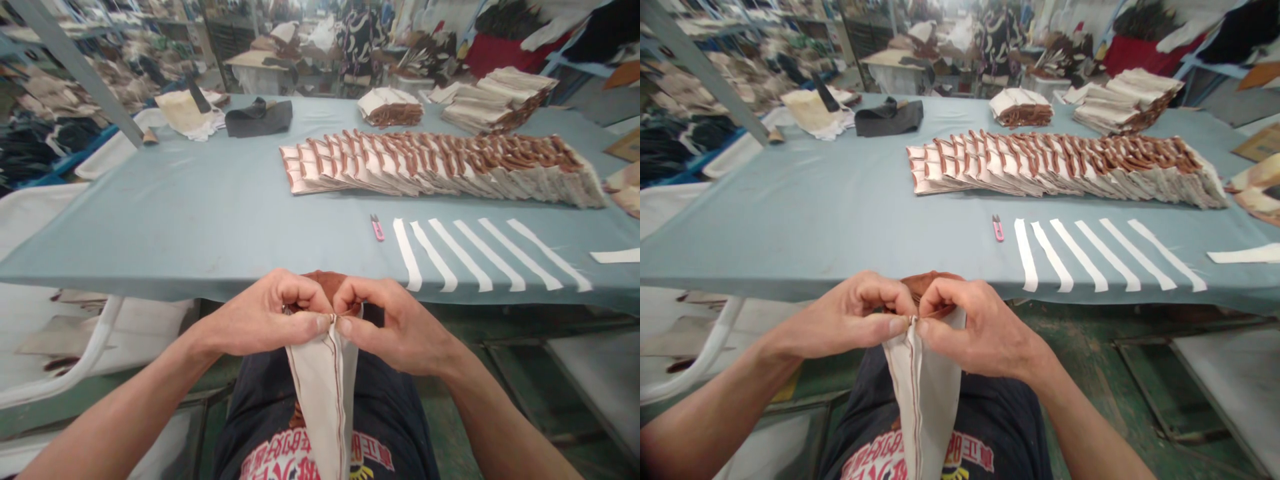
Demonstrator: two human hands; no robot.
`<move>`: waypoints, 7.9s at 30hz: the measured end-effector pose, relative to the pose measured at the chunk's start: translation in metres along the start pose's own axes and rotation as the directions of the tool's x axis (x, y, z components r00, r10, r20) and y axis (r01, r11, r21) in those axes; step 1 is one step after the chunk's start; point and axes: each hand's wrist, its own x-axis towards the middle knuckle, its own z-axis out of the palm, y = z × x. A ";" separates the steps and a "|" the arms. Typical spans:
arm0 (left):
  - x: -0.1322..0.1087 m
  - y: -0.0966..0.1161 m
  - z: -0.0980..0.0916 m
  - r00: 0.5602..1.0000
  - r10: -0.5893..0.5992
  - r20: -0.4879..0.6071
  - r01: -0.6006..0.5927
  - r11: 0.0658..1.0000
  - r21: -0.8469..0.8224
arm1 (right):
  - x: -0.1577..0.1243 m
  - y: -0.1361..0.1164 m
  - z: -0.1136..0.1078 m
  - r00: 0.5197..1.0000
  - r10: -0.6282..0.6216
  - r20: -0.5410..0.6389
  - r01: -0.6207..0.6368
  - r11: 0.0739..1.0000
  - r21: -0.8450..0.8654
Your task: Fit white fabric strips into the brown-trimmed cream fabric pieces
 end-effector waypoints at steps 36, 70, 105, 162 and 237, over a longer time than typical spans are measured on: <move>-0.005 0.008 0.029 0.937 0.167 -0.306 -0.005 0.884 0.467 | -0.009 -0.013 0.002 0.914 0.398 -0.076 -0.400 0.916 -0.018; -0.005 0.003 0.040 0.897 0.108 -0.428 0.033 0.950 0.309 | -0.002 -0.009 -0.008 0.893 0.433 0.126 -0.450 0.874 0.182; 0.010 -0.017 0.022 0.965 0.181 -0.188 -0.178 0.984 0.029 | -0.014 0.000 -0.017 0.970 0.231 0.079 -0.234 0.972 0.029; 0.008 -0.021 0.036 0.963 0.034 -0.269 -0.021 0.999 0.049 | -0.009 0.010 -0.011 0.930 0.332 0.158 -0.346 0.936 0.070; -0.006 -0.023 0.046 0.952 0.035 -0.304 -0.016 0.998 0.062 | -0.020 0.006 -0.008 0.932 0.335 0.139 -0.354 0.924 0.146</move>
